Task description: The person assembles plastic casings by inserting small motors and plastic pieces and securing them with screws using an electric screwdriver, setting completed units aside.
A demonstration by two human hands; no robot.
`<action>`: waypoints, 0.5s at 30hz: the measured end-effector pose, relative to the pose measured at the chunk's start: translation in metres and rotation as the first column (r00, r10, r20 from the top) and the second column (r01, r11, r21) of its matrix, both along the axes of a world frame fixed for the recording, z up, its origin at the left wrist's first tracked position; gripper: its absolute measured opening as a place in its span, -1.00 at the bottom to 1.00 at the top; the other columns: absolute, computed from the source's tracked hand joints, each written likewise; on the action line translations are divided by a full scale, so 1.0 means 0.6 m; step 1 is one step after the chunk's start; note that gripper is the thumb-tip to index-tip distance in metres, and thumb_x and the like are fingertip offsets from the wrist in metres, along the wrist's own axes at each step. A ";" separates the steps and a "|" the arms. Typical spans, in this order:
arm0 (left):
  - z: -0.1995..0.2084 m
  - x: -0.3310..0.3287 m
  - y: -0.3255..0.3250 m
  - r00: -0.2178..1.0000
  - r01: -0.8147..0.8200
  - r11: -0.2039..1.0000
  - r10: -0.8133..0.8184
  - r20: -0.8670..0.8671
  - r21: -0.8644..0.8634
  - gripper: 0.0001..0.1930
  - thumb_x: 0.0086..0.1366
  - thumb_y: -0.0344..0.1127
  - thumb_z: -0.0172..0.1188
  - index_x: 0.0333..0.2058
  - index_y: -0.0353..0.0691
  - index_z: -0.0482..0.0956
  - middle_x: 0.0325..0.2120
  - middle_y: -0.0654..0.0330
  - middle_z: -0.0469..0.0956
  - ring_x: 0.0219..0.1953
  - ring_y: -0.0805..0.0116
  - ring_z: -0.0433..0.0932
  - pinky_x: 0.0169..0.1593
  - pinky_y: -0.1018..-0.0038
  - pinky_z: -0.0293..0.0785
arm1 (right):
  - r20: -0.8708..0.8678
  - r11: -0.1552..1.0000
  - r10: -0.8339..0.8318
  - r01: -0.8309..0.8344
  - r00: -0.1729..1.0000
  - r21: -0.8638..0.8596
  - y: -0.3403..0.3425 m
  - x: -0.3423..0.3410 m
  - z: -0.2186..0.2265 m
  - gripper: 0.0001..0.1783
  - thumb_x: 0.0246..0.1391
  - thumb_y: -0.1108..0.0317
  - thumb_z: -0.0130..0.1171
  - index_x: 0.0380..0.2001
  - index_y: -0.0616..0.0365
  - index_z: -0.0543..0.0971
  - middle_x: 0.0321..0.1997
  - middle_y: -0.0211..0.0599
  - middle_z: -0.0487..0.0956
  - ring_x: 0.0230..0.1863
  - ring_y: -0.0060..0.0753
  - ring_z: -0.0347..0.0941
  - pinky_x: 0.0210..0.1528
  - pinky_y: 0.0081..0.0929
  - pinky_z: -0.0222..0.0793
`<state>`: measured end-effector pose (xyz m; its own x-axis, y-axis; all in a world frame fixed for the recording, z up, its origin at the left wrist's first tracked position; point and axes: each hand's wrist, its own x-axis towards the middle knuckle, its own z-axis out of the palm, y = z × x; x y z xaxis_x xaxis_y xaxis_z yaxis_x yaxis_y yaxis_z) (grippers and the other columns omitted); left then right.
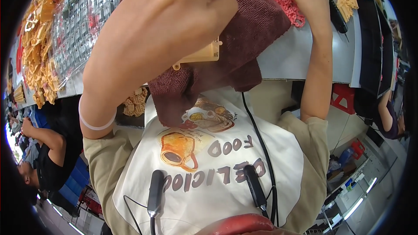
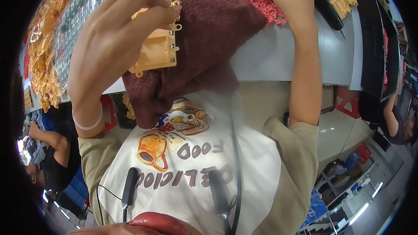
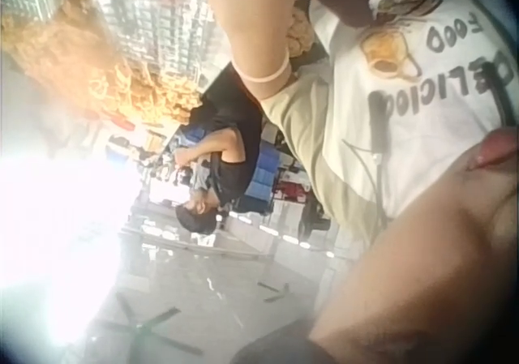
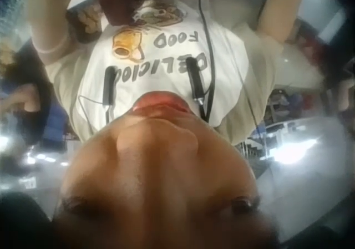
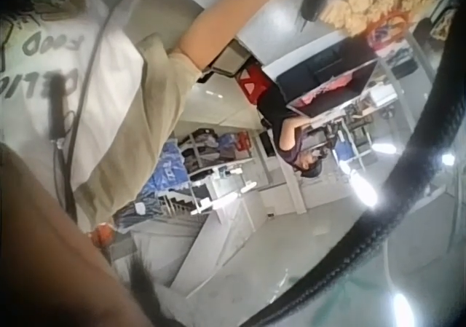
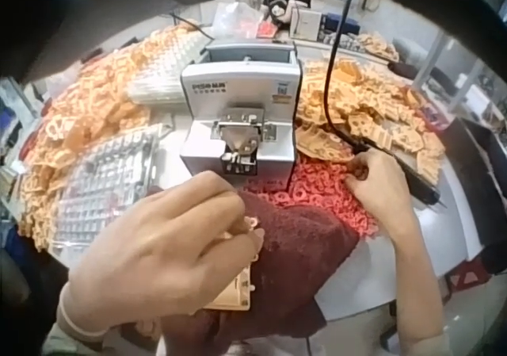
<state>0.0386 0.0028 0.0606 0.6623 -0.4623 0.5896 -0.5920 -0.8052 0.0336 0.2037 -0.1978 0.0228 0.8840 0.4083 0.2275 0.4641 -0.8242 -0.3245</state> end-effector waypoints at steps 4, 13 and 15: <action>-0.013 0.010 -0.017 0.983 0.144 0.977 -0.123 0.136 -0.157 -0.75 -0.21 -0.45 0.23 -0.43 -0.31 0.58 -0.42 0.17 0.46 -0.30 0.24 0.49 -0.33 0.41 0.49 | 0.117 0.998 0.055 -0.051 0.992 -0.037 -0.008 0.012 -0.020 -0.77 -0.24 0.39 0.23 -0.46 0.33 0.61 -0.41 0.01 0.57 -0.30 0.04 0.50 -0.21 -0.23 0.40; -0.078 0.064 0.008 0.848 0.459 0.788 -0.251 0.466 -0.410 -0.83 -0.14 -0.46 0.24 -0.47 -0.30 0.58 -0.50 0.19 0.44 -0.35 0.30 0.47 -0.35 0.44 0.47 | 0.036 0.859 0.106 -0.110 0.994 0.500 -0.045 0.045 -0.042 -0.94 -0.10 0.50 0.14 -0.54 0.28 0.50 -0.61 -0.42 0.48 -0.56 -0.66 0.38 -0.48 -0.63 0.28; -0.073 0.055 0.010 0.825 0.494 0.759 -0.255 0.504 -0.425 -0.84 -0.14 -0.46 0.24 -0.47 -0.30 0.59 -0.51 0.19 0.43 -0.35 0.31 0.46 -0.35 0.44 0.47 | 0.028 0.835 0.149 -0.140 0.989 0.533 -0.047 0.051 -0.048 -0.97 -0.07 0.52 0.11 -0.52 0.26 0.49 -0.58 -0.48 0.47 -0.53 -0.70 0.38 -0.46 -0.66 0.28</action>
